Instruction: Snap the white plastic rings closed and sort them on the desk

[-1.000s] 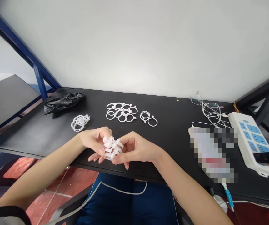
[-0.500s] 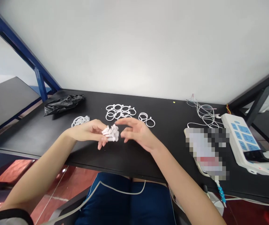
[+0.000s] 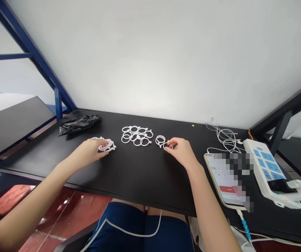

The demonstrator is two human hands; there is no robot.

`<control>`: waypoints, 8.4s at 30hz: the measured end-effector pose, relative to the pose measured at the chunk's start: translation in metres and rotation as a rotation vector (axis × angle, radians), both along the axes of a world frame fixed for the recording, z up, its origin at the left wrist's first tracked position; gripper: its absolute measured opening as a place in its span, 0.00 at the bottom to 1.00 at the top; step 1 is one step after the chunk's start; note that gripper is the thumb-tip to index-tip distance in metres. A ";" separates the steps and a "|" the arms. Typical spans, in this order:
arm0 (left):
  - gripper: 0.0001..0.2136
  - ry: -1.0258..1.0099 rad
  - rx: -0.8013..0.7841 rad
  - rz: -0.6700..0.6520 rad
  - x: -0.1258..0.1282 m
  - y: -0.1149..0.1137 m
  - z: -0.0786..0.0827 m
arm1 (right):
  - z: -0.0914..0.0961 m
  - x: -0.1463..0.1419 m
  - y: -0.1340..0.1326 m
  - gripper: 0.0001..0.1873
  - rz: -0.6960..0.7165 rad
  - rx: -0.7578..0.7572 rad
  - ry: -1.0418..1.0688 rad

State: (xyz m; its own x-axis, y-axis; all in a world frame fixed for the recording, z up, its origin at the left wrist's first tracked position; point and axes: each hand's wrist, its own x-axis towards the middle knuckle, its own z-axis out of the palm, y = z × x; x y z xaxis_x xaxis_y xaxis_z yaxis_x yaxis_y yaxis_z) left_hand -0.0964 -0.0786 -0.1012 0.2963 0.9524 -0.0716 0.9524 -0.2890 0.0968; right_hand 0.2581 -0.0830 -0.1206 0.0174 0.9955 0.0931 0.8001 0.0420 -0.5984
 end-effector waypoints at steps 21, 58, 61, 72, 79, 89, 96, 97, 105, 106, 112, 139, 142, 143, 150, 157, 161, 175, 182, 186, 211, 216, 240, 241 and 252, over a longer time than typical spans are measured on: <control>0.11 0.026 0.106 -0.305 0.086 0.006 0.020 | -0.009 -0.010 0.031 0.20 0.414 0.174 -0.210; 0.08 -0.542 -0.010 -0.636 0.082 0.051 0.006 | -0.009 -0.009 0.016 0.15 0.244 -0.058 0.212; 0.11 -0.498 -0.035 -0.696 0.085 0.054 -0.005 | -0.010 -0.013 0.015 0.15 0.215 -0.109 0.364; 0.11 -0.144 -0.060 -0.847 0.098 0.062 -0.006 | -0.021 -0.019 0.017 0.15 0.229 -0.063 0.438; 0.10 -0.302 0.156 -0.578 0.097 0.057 0.016 | -0.021 -0.022 0.017 0.16 0.180 0.015 0.392; 0.15 -0.155 -0.057 -0.410 0.110 0.022 -0.007 | -0.018 -0.027 0.013 0.20 0.112 0.077 0.296; 0.07 -0.242 -0.063 -0.471 0.099 0.023 -0.020 | -0.021 -0.028 0.015 0.20 0.095 0.043 0.409; 0.08 -0.261 -0.057 -0.482 0.098 0.023 -0.022 | -0.021 -0.028 0.015 0.19 0.087 0.023 0.445; 0.15 -1.179 -0.621 -0.071 0.107 0.039 -0.022 | -0.007 -0.034 0.011 0.17 0.028 -0.243 1.039; 0.16 -1.319 -0.674 0.009 0.111 0.039 -0.023 | -0.006 -0.035 0.010 0.18 0.052 -0.264 1.096; 0.17 -1.542 -0.716 0.027 0.122 0.026 -0.039 | -0.015 -0.045 0.005 0.16 0.110 -0.145 0.957; 0.20 -1.545 -0.871 0.075 0.117 0.016 -0.039 | -0.010 -0.062 -0.010 0.19 0.131 0.128 0.613; 0.18 -1.524 -0.848 0.088 0.118 0.013 -0.037 | -0.010 -0.064 -0.009 0.18 0.080 0.003 0.809; 0.18 -1.516 -0.845 0.098 0.119 0.012 -0.036 | -0.009 -0.064 -0.009 0.18 0.072 -0.029 0.869; 0.22 -1.516 -0.853 0.136 0.118 0.014 -0.036 | -0.003 -0.061 -0.008 0.16 0.091 -0.164 0.958; 0.17 -1.515 -0.882 0.035 0.113 0.016 -0.036 | -0.004 -0.059 -0.006 0.21 0.036 -0.123 0.977; 0.17 -1.532 -0.854 -0.073 0.113 0.011 -0.031 | -0.003 -0.060 -0.008 0.23 0.077 -0.183 1.008; 0.16 -1.399 -0.995 -0.319 0.112 0.006 -0.029 | 0.008 -0.063 -0.020 0.24 0.373 -0.323 1.023; 0.18 -1.389 -1.306 -0.316 0.113 0.007 -0.036 | 0.008 -0.067 -0.023 0.23 0.537 -0.366 0.847; 0.16 -1.403 -1.357 -0.350 0.110 0.009 -0.034 | 0.009 -0.059 -0.018 0.25 0.553 -0.375 0.921; 0.18 -1.147 -1.443 -0.547 0.093 0.021 -0.015 | 0.034 -0.041 -0.020 0.27 0.684 -0.340 0.558; 0.19 -0.910 -1.553 -0.706 0.093 0.021 -0.013 | 0.041 -0.046 -0.028 0.31 0.682 -0.478 0.550; 0.16 -0.817 -1.500 -0.807 0.085 0.019 0.001 | 0.057 -0.069 -0.039 0.14 0.739 -0.791 0.612; 0.16 -0.833 -1.461 -0.815 0.084 0.017 0.004 | 0.060 -0.068 -0.042 0.13 0.740 -0.790 0.607; 0.14 -0.835 -1.252 -0.919 0.082 -0.025 0.030 | 0.072 -0.063 -0.082 0.11 0.820 -0.731 0.698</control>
